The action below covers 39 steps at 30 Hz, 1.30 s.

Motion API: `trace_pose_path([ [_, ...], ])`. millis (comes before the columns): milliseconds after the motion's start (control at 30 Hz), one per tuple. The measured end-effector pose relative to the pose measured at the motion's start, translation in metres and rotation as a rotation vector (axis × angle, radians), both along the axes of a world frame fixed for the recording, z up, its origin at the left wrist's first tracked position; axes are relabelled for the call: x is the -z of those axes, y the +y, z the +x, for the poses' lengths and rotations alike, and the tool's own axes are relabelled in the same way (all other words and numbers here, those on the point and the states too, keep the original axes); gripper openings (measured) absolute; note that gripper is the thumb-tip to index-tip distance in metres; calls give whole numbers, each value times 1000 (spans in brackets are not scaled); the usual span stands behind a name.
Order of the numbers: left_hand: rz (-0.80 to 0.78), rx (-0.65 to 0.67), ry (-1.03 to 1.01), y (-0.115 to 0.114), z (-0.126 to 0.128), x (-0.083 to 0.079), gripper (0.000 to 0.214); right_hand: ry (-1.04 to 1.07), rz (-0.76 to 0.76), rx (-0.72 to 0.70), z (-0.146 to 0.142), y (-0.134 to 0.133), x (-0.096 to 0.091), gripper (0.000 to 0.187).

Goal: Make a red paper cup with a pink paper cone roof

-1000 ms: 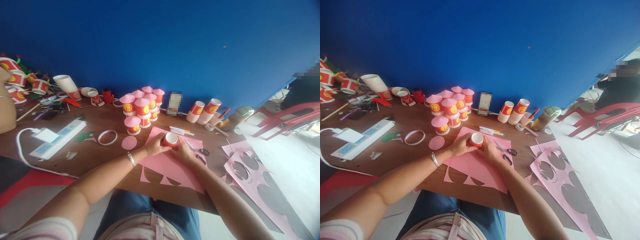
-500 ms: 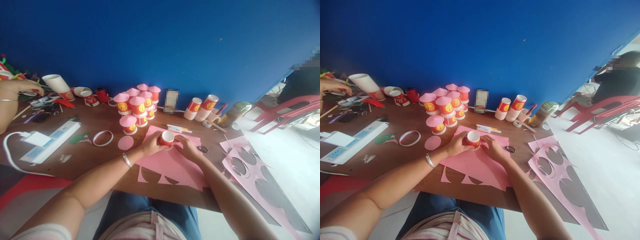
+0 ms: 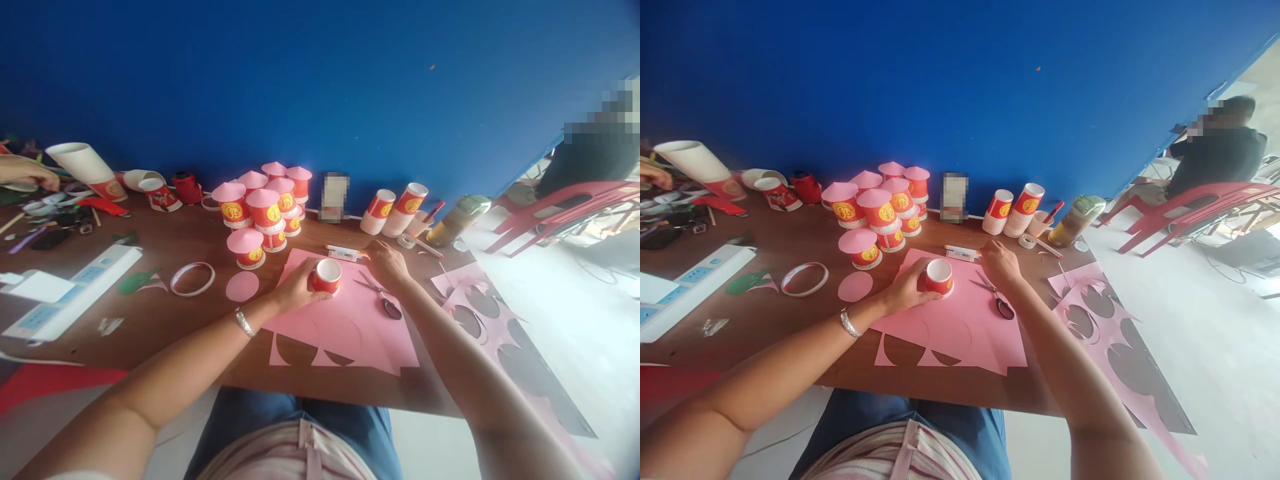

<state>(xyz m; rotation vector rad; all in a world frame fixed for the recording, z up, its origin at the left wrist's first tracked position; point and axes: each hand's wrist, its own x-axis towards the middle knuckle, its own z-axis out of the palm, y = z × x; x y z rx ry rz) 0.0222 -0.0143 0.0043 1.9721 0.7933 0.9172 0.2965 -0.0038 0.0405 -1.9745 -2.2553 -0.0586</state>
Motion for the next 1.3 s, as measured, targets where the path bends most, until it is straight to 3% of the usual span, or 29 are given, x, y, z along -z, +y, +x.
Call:
trace_pose_path([
  [267,-263,31,-101,3,-7,-1,68,-90,-69,-10,-3,27,-10,32],
  [700,-248,-41,-109,1,-6,-5,62,-120,-256,-30,-13,66,-18,16],
  [900,-215,-81,-158,3,-7,-1,61,-40,-173,79,-8,56,-26,21],
  [967,-206,-105,-200,5,-7,3,60,100,-105,101,-4,47,-24,23],
  [1033,-190,-135,-247,6,-6,5,58,697,-26,62,-2,35,-18,22],
  [1133,-139,-198,-284,8,-6,5,52,1401,-111,-56,-8,14,-8,40],
  [1200,-100,-238,-289,7,-6,4,46,1604,-179,-78,-16,-2,-4,45],
  [1300,-36,-297,-273,5,-7,4,37,1701,-263,-93,-30,-20,-2,46],
])
